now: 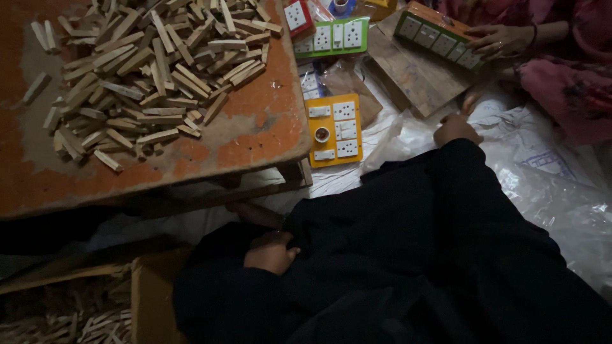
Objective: The person sits on the floor and packs wooden clothespins into a clear plastic bag, picking them one at a time from a pile on a low table and arranging them in rows inside the bag. Other people nearby handle clothespin boxes and bags.
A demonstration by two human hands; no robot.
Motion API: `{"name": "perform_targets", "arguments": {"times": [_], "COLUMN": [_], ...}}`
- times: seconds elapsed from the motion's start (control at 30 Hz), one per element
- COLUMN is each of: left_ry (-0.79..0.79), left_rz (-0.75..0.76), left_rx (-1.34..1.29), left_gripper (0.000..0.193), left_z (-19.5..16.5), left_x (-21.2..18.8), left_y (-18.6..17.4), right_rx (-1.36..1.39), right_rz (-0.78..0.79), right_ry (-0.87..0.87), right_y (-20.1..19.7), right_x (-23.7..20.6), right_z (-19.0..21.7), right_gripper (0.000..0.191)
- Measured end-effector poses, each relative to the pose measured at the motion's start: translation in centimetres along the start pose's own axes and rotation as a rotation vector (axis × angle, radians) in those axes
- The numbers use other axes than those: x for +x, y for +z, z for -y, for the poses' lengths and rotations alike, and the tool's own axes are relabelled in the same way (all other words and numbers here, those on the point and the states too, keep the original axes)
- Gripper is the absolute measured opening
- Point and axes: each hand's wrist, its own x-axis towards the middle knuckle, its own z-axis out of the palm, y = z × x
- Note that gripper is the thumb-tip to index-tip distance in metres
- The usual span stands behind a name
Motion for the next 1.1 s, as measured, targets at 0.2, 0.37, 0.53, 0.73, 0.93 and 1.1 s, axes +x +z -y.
{"name": "perform_targets", "arguments": {"times": [0.2, 0.37, 0.53, 0.73, 0.93, 1.1], "left_ry": [-0.047, -0.073, -0.027, -0.003, -0.036, -0.042], "left_rz": [0.048, 0.108, 0.046, 0.019, 0.04, 0.068], "left_rx": [-0.014, -0.013, -0.049, -0.045, -0.044, 0.003], "left_gripper": [0.041, 0.042, 0.043, 0.039, 0.04, 0.039], "left_z": [-0.4, -0.3, 0.1, 0.1, -0.3, -0.3], "left_x": [0.1, 0.3, 0.5, 0.2, 0.1, 0.2], "left_y": [-0.3, -0.5, 0.0, 0.0, -0.3, -0.2], "right_rx": [0.064, -0.008, -0.144, 0.052, 0.462, 0.638], "right_rz": [-0.224, -0.34, -0.239, -0.093, -0.501, -0.895], "right_ry": [-0.323, -0.683, -0.796, -0.586, -0.247, -0.032], "right_y": [1.6, 2.8, 3.5, 3.0, 0.9, 0.7], "right_x": [0.9, 1.1, 0.9, 0.3, 1.6, 3.0], "right_z": [-0.2, 1.6, 3.5, 3.3, 0.7, -3.4], "right_gripper": [0.038, 0.03, 0.03, 0.033, 0.031, 0.041]}}
